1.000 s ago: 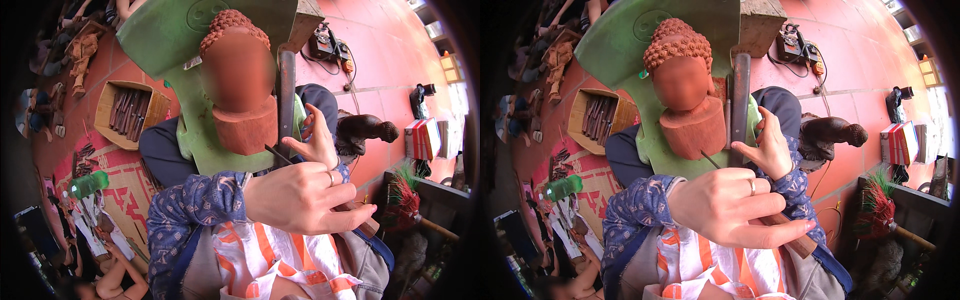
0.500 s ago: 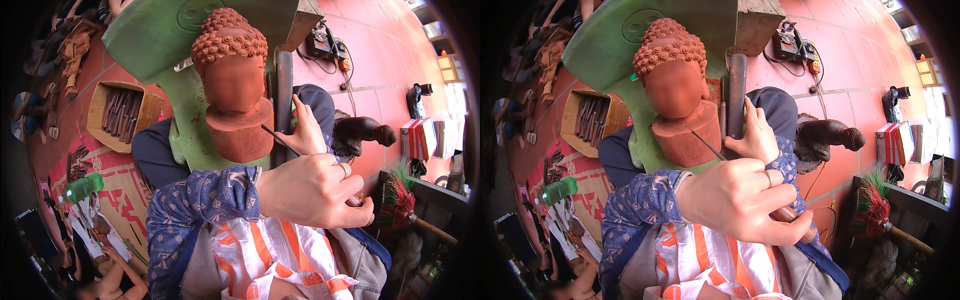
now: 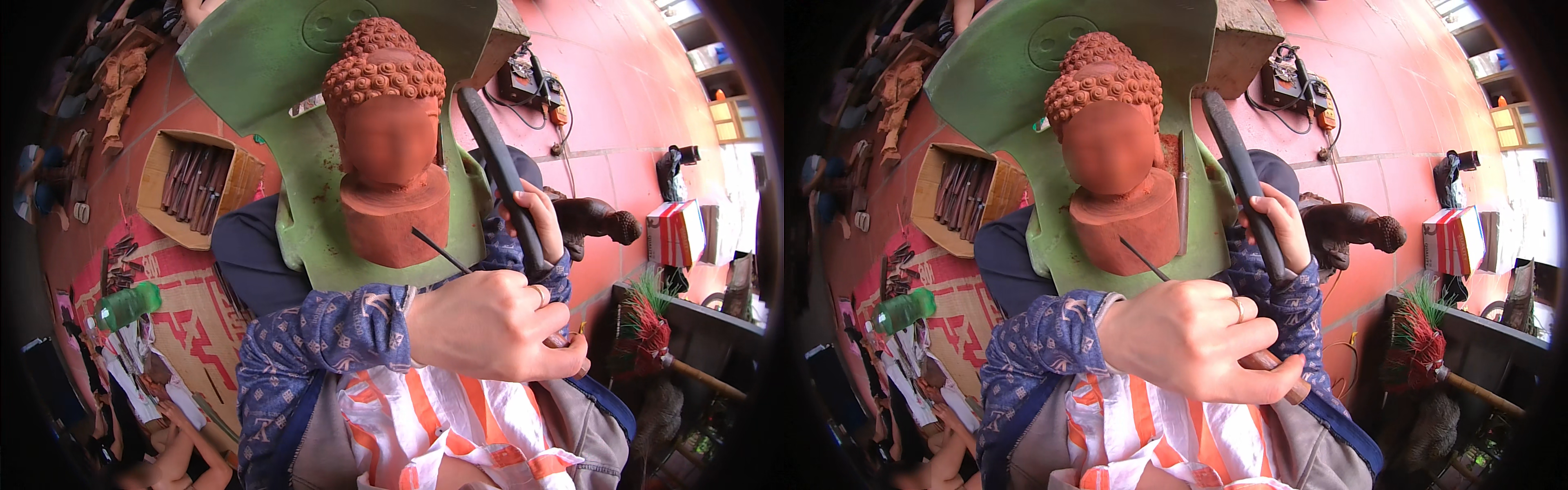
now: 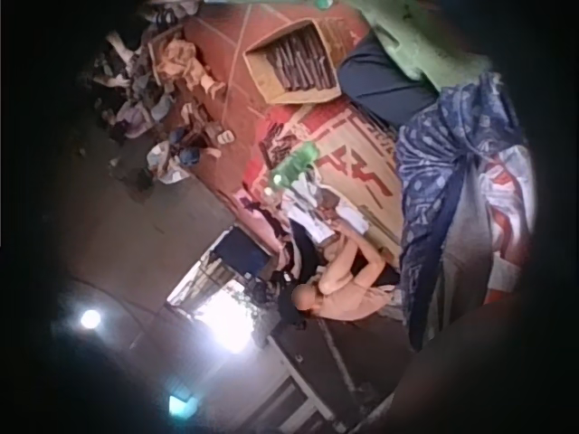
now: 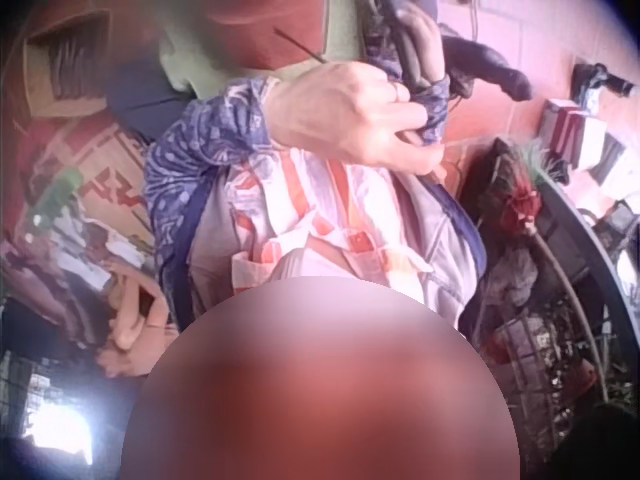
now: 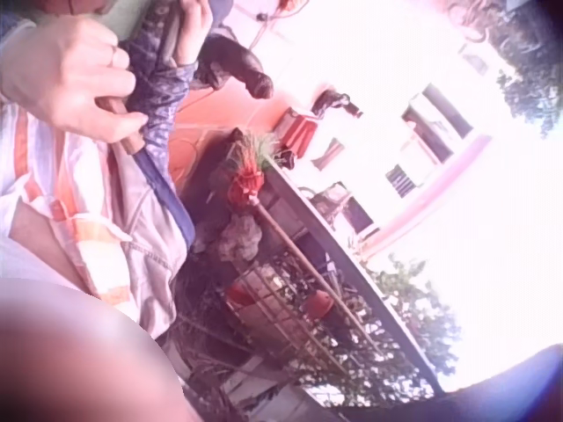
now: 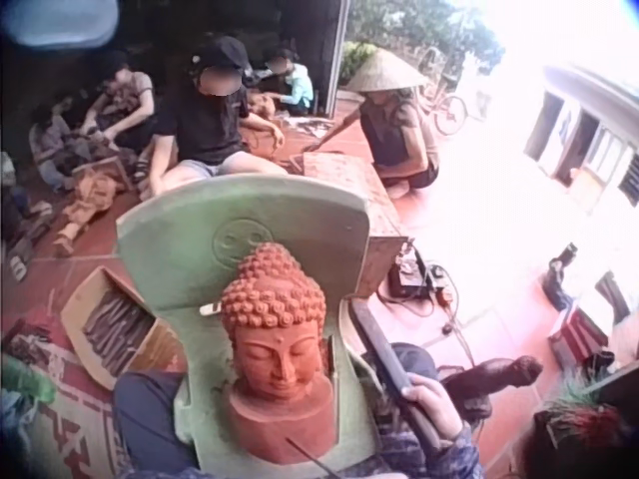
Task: The person carves a wooden Buddha head using a chisel and mallet. They hold the head steady with one hand while striking the chisel with the other to refine facial features.
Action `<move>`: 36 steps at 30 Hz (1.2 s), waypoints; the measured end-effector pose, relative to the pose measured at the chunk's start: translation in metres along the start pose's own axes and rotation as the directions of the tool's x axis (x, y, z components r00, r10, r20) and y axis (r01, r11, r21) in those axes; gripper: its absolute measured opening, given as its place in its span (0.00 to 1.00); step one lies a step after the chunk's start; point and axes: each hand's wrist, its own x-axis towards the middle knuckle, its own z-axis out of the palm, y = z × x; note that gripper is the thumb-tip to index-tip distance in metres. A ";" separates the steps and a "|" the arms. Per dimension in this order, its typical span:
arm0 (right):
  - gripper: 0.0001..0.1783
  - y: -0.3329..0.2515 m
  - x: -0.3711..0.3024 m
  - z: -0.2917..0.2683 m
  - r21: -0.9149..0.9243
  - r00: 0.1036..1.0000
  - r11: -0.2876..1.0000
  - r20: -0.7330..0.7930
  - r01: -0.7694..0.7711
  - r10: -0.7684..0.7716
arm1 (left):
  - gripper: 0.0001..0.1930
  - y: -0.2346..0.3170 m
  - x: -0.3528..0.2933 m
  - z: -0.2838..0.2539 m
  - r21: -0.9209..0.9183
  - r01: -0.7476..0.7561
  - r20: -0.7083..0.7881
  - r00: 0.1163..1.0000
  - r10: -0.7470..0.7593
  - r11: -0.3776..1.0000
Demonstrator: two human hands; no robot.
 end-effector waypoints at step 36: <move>0.28 0.006 -0.064 -0.015 -0.702 0.878 0.675 -0.151 0.229 -0.455 | 0.26 -0.042 0.028 -0.008 0.196 0.047 -0.269 0.963 0.008 0.980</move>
